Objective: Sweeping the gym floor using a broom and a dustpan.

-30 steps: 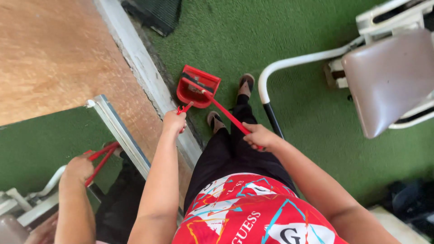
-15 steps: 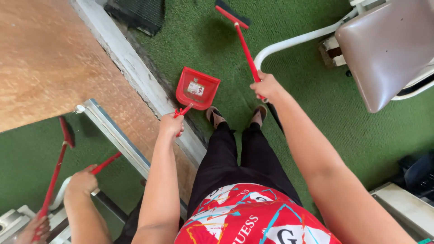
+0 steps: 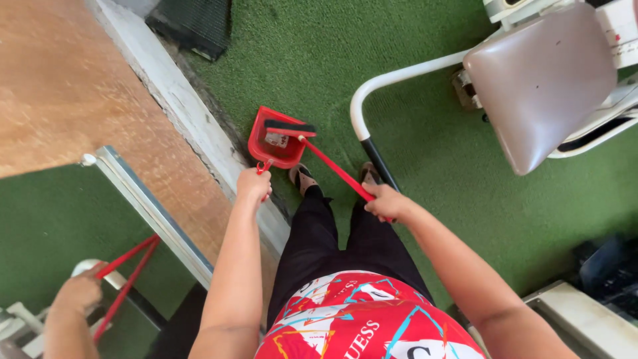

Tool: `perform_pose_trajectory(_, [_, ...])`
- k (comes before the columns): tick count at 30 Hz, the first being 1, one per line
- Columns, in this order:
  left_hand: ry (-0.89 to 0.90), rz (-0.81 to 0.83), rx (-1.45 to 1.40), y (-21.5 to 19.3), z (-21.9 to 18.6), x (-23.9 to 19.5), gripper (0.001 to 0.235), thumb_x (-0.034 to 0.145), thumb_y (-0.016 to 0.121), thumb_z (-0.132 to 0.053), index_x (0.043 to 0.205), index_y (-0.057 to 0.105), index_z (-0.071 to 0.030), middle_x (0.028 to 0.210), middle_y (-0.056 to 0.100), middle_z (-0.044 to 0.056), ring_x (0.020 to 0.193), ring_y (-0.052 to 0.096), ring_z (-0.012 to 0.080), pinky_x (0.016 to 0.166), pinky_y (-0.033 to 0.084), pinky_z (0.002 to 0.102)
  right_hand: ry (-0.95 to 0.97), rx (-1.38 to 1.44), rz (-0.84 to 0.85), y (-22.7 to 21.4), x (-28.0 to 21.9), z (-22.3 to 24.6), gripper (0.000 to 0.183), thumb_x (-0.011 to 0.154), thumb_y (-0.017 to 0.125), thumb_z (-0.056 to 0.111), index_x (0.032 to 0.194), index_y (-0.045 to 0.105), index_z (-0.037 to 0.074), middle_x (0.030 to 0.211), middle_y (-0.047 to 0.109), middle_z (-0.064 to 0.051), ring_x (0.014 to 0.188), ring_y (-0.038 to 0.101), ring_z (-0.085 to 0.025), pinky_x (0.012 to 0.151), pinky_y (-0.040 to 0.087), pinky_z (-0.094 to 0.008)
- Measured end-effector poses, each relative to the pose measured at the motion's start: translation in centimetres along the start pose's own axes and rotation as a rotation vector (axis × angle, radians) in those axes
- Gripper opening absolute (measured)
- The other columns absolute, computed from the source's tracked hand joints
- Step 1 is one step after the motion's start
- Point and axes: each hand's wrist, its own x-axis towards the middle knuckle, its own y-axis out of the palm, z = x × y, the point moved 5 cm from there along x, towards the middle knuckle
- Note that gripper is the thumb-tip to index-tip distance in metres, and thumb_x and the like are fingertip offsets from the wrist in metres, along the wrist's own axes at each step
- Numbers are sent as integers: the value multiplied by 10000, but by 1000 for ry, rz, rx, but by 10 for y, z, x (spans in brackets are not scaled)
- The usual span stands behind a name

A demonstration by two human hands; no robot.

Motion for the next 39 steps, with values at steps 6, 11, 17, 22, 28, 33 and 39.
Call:
perform_pose_trajectory(6, [-28,-70,-99,34,28,-18,137,939,593,-111,836,608,-22,582,560,70,421,526,166,353,366,331,-97,-219,-51,-73,-19,45,724,882,591,94,1575,390,158,626,585,-70,455,576,-173,415,463,-344])
perform_pose_trajectory(11, [-61,-165,-252,64,64,-45,96,945,599,-116,910,624,-31,582,547,59,418,510,155,347,350,324,-217,-219,-78,-107,27,40,808,835,587,40,1597,330,112,639,636,-90,463,597,-183,430,475,-344])
perform_pose_trajectory(17, [-69,-290,-355,94,78,-119,128,961,576,-116,965,646,-9,578,533,44,415,500,137,344,352,313,-231,-266,-57,-138,53,76,695,831,618,18,1499,440,86,680,633,-91,496,588,-168,445,459,-334])
perform_pose_trajectory(22, [-102,-337,-466,108,135,-149,133,961,579,-103,1010,652,-3,594,528,40,428,490,128,348,341,304,-290,-414,-2,-133,96,90,301,871,634,41,1161,697,-13,717,665,-78,535,606,-141,468,467,-321])
perform_pose_trajectory(28, [-161,-323,-560,129,207,-167,164,964,607,-136,1058,664,-14,614,540,20,446,499,114,352,360,290,-292,-435,-63,-111,113,78,256,866,648,54,1117,616,18,696,643,-84,523,611,-154,450,455,-341])
perform_pose_trajectory(33, [-201,-295,-631,159,244,-174,149,939,618,-122,1074,654,-70,593,524,20,425,484,118,341,339,296,-253,-391,-41,-46,94,-11,658,855,557,-20,1484,386,67,683,621,-92,488,623,-207,433,540,-375])
perform_pose_trajectory(39, [-177,-291,-638,207,275,-178,155,968,592,-126,901,622,10,570,543,41,398,495,139,332,340,327,-265,-612,167,23,-21,-160,804,853,454,-28,1605,184,65,606,632,-136,414,622,-244,396,516,-391])
